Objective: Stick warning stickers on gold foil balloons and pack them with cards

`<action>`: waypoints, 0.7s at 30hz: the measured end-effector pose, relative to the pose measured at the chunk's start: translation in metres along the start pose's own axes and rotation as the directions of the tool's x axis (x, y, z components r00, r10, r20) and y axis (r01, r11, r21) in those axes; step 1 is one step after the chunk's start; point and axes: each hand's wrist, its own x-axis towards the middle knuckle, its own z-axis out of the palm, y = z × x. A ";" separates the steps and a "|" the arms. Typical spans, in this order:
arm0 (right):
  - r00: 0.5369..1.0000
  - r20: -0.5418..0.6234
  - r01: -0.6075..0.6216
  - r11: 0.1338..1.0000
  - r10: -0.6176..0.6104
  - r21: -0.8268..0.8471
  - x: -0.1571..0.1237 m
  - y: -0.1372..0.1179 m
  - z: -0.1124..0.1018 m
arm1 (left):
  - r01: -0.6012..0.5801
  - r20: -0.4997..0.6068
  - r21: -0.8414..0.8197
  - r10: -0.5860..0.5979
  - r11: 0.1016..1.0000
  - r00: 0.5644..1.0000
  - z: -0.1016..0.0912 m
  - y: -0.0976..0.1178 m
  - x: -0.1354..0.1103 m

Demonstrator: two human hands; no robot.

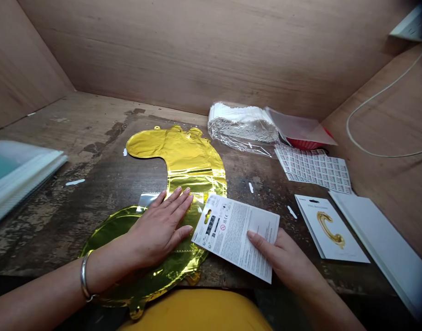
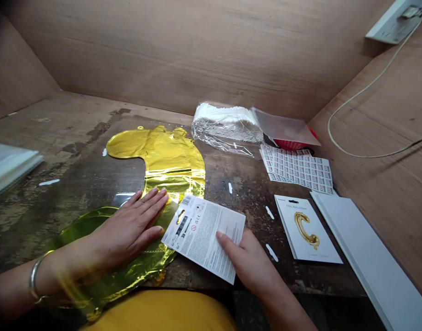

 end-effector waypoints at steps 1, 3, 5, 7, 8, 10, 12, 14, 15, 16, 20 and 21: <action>0.999 0.037 -0.033 0.998 0.032 0.046 0.001 0.003 -0.001 | -0.007 -0.001 -0.006 0.007 1.000 1.000 0.000 0.000 0.000; 0.995 0.077 -0.079 0.990 0.070 0.120 0.003 0.008 -0.003 | -0.027 0.011 -0.020 0.027 0.999 1.000 -0.002 -0.001 0.000; 0.990 0.101 -0.109 0.981 0.094 0.158 0.007 0.009 -0.006 | -0.052 0.052 -0.037 0.054 0.998 0.997 -0.006 -0.001 -0.001; 0.986 0.118 -0.133 0.979 0.115 0.156 0.011 0.006 -0.007 | -0.081 0.079 -0.055 0.085 0.995 0.993 -0.009 -0.003 -0.001; 0.984 0.128 -0.141 0.979 0.123 0.144 0.013 0.003 -0.007 | -0.098 0.082 -0.063 0.103 0.993 0.991 -0.010 -0.003 -0.001; 0.980 0.154 -0.147 0.981 0.127 0.128 0.017 -0.003 -0.004 | -0.130 0.074 -0.072 0.135 0.989 0.988 -0.011 -0.006 -0.002; 0.971 0.203 -0.159 0.978 0.130 0.135 0.020 -0.008 0.001 | -0.154 0.075 -0.074 0.159 0.985 0.984 -0.010 -0.008 -0.002; 0.959 0.245 -0.183 0.970 0.140 0.162 0.024 -0.012 0.008 | -0.172 0.094 -0.067 0.177 0.983 0.980 -0.009 -0.011 -0.001; 0.954 0.260 -0.196 0.965 0.146 0.176 0.026 -0.013 0.012 | -0.183 0.101 -0.060 0.189 0.981 0.977 -0.010 -0.012 0.000; 0.953 0.267 -0.201 0.960 0.145 0.196 0.027 -0.014 0.016 | -0.197 0.093 -0.051 0.201 0.979 0.975 -0.012 -0.013 0.000; 0.975 0.216 -0.119 0.937 0.048 0.329 0.025 -0.020 0.029 | -0.151 -0.283 -0.016 0.140 0.988 0.949 -0.033 -0.009 -0.009; 0.985 0.171 -0.069 0.930 0.007 0.361 0.023 -0.021 0.031 | -0.078 -0.452 -0.067 0.040 0.995 0.891 -0.040 -0.004 -0.014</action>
